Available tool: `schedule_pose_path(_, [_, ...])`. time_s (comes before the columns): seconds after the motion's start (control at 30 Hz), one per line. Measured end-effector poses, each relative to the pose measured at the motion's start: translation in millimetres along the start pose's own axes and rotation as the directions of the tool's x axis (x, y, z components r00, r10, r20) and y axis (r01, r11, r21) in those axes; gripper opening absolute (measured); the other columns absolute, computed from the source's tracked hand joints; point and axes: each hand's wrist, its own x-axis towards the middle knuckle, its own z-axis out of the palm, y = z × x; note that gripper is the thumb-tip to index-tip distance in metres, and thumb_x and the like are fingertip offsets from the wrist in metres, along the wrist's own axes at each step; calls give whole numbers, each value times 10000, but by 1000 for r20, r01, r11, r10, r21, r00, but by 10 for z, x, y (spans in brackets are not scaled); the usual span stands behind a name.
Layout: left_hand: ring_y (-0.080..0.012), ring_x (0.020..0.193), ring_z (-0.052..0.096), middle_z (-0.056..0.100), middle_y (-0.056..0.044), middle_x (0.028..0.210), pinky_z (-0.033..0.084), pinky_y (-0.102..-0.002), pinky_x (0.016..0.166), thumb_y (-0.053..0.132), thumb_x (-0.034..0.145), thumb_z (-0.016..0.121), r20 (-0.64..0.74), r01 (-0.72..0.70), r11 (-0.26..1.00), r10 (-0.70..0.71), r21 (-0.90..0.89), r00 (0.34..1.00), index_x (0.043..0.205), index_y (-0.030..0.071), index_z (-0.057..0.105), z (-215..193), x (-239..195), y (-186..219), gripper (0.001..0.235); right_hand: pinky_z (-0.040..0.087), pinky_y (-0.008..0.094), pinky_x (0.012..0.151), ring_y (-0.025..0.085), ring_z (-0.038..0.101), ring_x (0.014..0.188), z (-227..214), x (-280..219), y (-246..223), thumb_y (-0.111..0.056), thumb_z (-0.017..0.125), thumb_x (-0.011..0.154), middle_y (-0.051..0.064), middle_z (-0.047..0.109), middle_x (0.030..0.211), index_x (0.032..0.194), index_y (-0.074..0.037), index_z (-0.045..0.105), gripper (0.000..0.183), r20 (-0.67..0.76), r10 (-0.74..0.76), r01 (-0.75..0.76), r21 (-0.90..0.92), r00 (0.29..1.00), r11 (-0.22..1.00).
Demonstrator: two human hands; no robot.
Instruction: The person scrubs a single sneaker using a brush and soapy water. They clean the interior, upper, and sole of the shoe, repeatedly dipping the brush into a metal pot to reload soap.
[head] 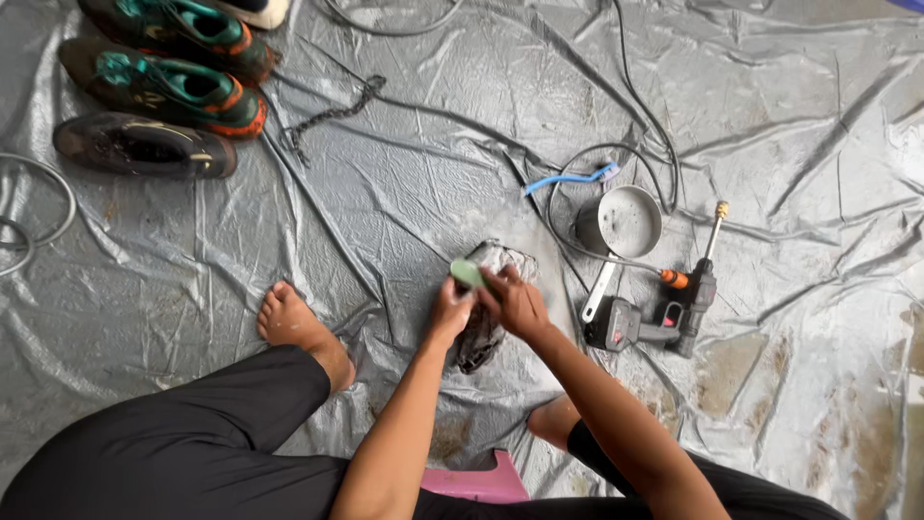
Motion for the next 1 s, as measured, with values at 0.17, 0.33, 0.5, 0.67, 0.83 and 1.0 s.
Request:
schedule_pose_path(0.17, [-219, 999, 754, 745, -151, 1186, 623, -354, 876, 46, 838, 821, 69, -128, 972, 144, -199, 987, 1407, 111, 581, -220, 74, -97, 621, 627, 612, 793, 500, 753, 866, -260, 247, 236, -547, 594, 1046, 141, 618, 1157, 1381, -227, 712, 479, -64, 146, -150, -61, 987, 987])
schedule_pose_path(0.33, [-320, 1232, 701, 707, -219, 1338, 606, -450, 1003, 245, 827, 927, 20, -61, 988, 64, -139, 998, 1511, 128, 524, -64, 86, -104, 803, 616, 644, 721, 524, 746, 796, -140, 77, 53, -548, 609, 1013, 164, 636, 1136, 1412, -258, 695, 500, 17, -14, 15, -61, 1000, 998])
schedule_pose_path(0.5, [-460, 1569, 281, 274, -383, 1632, 223, -554, 1300, 82, 812, 893, 109, 144, 897, -108, -418, 988, 1699, -3, 178, -60, 17, -160, 1142, 629, 531, 696, 450, 769, 778, -243, 258, 275, -493, 530, 1093, 124, 624, 1106, 1416, -223, 701, 454, -127, 222, -236, -104, 967, 966])
schedule_pose_path(0.67, [-211, 980, 677, 737, -54, 1076, 498, -391, 960, 398, 835, 765, 273, 317, 627, -169, -712, 947, 1174, 177, 764, -119, 185, -84, 405, 636, 593, 705, 480, 764, 756, -240, 67, 78, -576, 578, 1032, 175, 625, 1131, 1389, -253, 706, 498, 12, 2, -1, -107, 1000, 994])
schedule_pose_path(0.83, [-121, 618, 554, 638, 24, 742, 473, -269, 646, 638, 857, 640, 372, 444, 488, -241, -752, 896, 998, 231, 777, -211, -19, 67, 453, 626, 561, 691, 469, 742, 752, -370, 69, 134, -566, 572, 1060, 104, 576, 1121, 1365, -246, 706, 462, -175, 162, -182, -104, 971, 978])
schedule_pose_path(1.0, [-312, 969, 741, 758, -175, 1117, 590, -441, 900, 504, 959, 745, 21, 257, 702, -326, -663, 945, 1269, 34, 710, -36, 200, -44, 564, 632, 641, 728, 507, 752, 767, -191, -28, 135, -546, 644, 989, 139, 604, 1198, 1393, -277, 687, 488, 14, -105, 106, -98, 994, 990])
